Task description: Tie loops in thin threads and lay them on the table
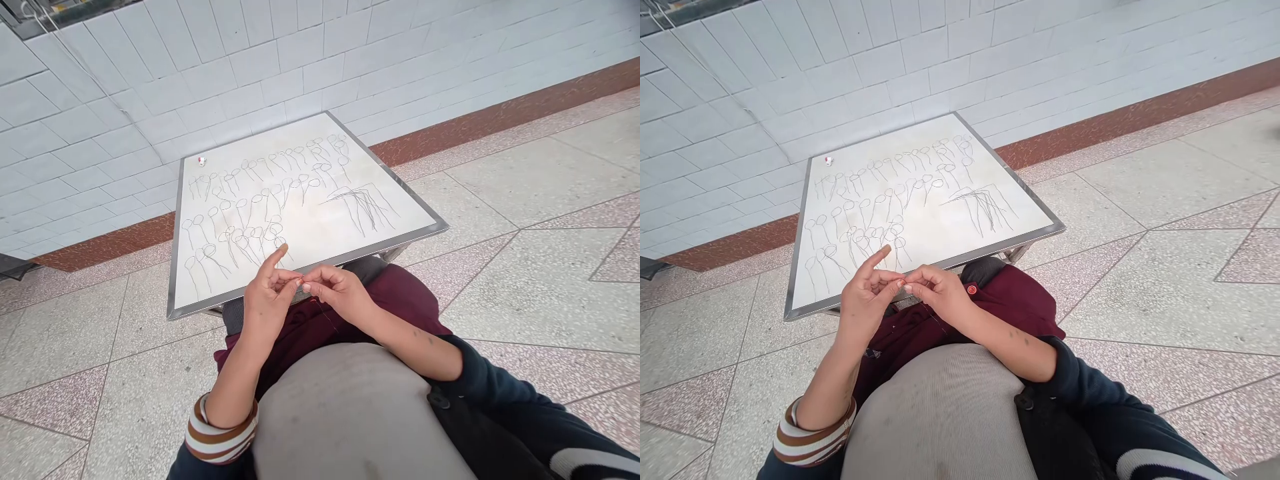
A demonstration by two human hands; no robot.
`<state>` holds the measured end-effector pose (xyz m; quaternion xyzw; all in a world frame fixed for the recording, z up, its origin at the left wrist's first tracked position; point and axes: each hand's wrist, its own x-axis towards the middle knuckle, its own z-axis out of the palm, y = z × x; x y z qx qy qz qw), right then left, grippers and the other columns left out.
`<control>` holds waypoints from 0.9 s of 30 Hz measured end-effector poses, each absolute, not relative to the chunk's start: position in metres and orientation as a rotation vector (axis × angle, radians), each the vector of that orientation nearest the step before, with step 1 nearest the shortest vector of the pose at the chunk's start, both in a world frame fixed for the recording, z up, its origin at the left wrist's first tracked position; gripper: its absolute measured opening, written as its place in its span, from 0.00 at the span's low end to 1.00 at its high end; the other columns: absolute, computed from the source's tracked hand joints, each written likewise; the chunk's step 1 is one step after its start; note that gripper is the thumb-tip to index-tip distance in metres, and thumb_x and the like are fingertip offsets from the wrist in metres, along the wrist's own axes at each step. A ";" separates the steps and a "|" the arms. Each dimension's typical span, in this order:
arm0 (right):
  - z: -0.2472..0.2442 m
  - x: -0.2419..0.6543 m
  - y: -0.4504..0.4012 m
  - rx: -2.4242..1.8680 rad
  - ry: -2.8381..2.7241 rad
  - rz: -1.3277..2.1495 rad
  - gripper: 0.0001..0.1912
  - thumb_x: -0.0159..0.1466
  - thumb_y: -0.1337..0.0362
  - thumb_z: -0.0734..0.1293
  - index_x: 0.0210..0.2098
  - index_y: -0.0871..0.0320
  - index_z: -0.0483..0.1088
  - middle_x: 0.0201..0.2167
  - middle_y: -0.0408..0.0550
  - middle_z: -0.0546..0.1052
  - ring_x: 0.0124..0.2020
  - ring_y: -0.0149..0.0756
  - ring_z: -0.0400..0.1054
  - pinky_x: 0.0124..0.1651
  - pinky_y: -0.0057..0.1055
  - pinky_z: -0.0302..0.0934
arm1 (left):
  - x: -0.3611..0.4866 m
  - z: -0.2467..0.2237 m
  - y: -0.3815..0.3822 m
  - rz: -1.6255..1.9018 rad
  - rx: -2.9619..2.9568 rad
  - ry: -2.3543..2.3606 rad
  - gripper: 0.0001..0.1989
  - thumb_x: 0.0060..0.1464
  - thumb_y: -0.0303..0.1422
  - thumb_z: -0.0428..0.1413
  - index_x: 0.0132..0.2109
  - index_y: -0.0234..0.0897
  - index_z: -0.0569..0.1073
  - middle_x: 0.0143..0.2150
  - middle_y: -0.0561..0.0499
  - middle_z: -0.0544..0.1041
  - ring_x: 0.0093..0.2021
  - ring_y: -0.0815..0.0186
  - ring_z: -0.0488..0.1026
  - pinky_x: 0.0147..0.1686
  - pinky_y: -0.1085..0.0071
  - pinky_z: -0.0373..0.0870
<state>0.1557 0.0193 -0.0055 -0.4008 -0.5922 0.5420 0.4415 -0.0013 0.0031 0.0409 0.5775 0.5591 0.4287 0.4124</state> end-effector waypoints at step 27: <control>-0.022 0.146 0.025 -0.780 -1.366 1.639 0.12 0.62 0.55 0.67 0.32 0.58 0.69 0.25 0.39 0.68 0.26 0.26 0.56 0.31 0.26 0.52 | -0.006 0.041 0.009 1.108 1.307 1.397 0.26 0.50 0.30 0.59 0.57 0.39 0.69 0.31 0.53 0.78 0.33 0.67 0.73 0.41 0.69 0.70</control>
